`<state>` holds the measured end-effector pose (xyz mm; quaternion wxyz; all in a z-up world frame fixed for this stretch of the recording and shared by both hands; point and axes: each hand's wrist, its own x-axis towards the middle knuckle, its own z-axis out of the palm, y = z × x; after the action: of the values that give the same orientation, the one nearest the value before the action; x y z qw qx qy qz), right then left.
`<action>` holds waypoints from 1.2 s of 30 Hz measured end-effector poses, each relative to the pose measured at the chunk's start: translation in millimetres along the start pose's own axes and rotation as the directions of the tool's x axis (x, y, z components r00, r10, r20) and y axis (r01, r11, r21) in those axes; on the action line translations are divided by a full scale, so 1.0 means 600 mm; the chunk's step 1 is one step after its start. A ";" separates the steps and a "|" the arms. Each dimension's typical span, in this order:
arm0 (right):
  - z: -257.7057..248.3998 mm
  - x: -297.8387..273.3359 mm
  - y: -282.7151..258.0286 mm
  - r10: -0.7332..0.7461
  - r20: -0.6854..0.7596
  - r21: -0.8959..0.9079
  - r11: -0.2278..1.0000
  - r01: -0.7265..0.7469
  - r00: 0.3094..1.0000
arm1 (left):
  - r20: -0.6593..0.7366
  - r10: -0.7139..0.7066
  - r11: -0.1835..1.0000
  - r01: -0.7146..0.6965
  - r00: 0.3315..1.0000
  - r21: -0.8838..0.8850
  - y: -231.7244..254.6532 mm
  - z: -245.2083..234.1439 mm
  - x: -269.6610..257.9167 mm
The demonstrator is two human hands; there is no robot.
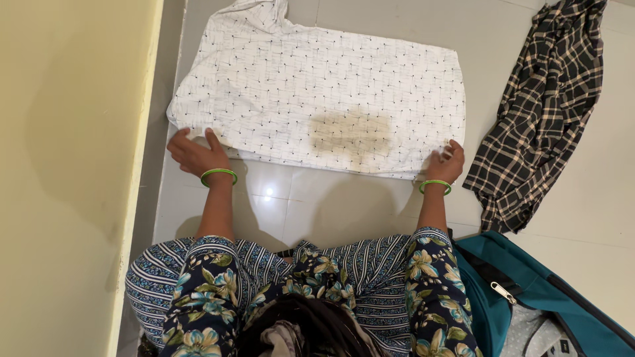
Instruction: The person folds a white patterned shirt on the floor by folding in the sleeves and sides, folding the body into a square, and then buttoning the top button of the collar.
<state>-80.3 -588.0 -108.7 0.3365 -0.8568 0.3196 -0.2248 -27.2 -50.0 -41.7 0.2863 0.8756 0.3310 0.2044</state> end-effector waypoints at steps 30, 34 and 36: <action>0.057 -0.047 -0.135 -0.381 0.716 -0.182 0.707 0.683 0.585 | 0.764 0.501 0.522 -0.846 0.406 0.107 0.003 0.088 0.038; 0.000 -0.017 -0.113 -0.434 0.449 0.068 0.888 0.455 0.781 | 0.691 0.574 0.540 -0.837 0.439 0.084 -0.004 0.084 0.030; -0.031 -0.004 -0.105 -0.366 0.349 -0.033 0.915 0.402 0.862 | 0.668 0.614 0.571 -0.821 0.420 -0.009 0.005 0.094 0.024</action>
<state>-68.2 -558.4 -50.9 0.2891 -0.9452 0.0915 -0.1209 15.0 -62.8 -79.7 0.1120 0.9792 -0.1646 -0.0398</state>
